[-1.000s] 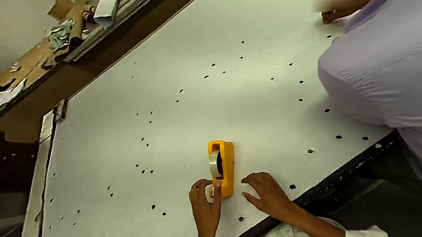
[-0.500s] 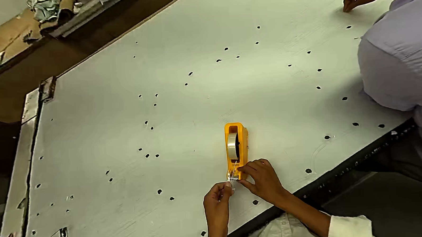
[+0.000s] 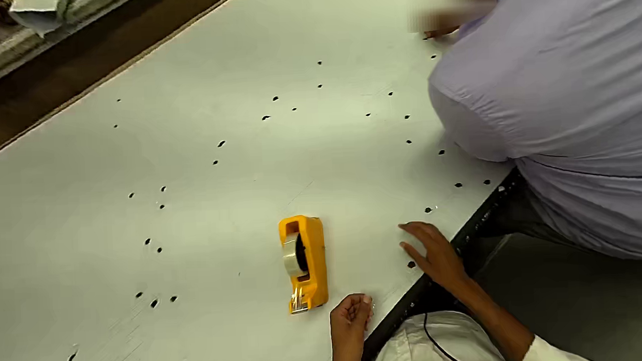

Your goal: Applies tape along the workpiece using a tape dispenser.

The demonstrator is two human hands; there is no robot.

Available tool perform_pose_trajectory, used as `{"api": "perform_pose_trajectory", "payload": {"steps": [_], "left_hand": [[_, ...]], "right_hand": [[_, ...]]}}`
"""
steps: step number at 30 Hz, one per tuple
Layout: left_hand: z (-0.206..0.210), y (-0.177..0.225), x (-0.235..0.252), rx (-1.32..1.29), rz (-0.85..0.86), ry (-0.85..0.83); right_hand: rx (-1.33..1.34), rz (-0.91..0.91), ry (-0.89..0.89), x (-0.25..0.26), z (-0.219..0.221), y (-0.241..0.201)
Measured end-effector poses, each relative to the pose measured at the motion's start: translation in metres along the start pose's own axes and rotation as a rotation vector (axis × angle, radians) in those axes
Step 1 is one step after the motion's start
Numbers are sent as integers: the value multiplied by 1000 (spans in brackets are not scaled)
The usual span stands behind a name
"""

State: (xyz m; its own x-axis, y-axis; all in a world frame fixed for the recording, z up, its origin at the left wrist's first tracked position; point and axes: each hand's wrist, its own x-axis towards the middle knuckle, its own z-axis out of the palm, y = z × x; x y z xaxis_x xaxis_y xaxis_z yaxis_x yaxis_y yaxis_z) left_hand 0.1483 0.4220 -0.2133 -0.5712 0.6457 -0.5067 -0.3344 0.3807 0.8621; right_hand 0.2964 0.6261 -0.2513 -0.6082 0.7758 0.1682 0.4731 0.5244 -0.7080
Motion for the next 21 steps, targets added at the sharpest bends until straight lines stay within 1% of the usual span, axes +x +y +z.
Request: {"api": "perform_pose_trajectory", "payload": {"steps": [2,3,5,7,10,13,15,16,18,21], "left_hand": [[37,11,27,132,121,-125],[58,19,42,209,182,-189],[105,36,72,352,300,-308],[157,55,101,472,370,-422],[233,79,136,603,468,-534],[297,83,165,718,463,-530],[325,78,170,789,529,-447],[333,77,169,849,549,-392],[339,80,163,1028,509,-301],[331,90,155,1206,381,-270]], "right_hand": [[-108,121,118,6,-32,43],[-172,170,148,6,-44,64],[-310,255,142,-2,-62,96],[-384,270,148,-11,-70,114],[-390,250,174,-17,-71,116],[-359,255,204,-20,-69,113],[-351,260,210,-21,-69,112],[-354,260,211,-21,-69,112],[-363,249,217,-21,-70,112],[-339,253,192,-24,-71,113]]}}
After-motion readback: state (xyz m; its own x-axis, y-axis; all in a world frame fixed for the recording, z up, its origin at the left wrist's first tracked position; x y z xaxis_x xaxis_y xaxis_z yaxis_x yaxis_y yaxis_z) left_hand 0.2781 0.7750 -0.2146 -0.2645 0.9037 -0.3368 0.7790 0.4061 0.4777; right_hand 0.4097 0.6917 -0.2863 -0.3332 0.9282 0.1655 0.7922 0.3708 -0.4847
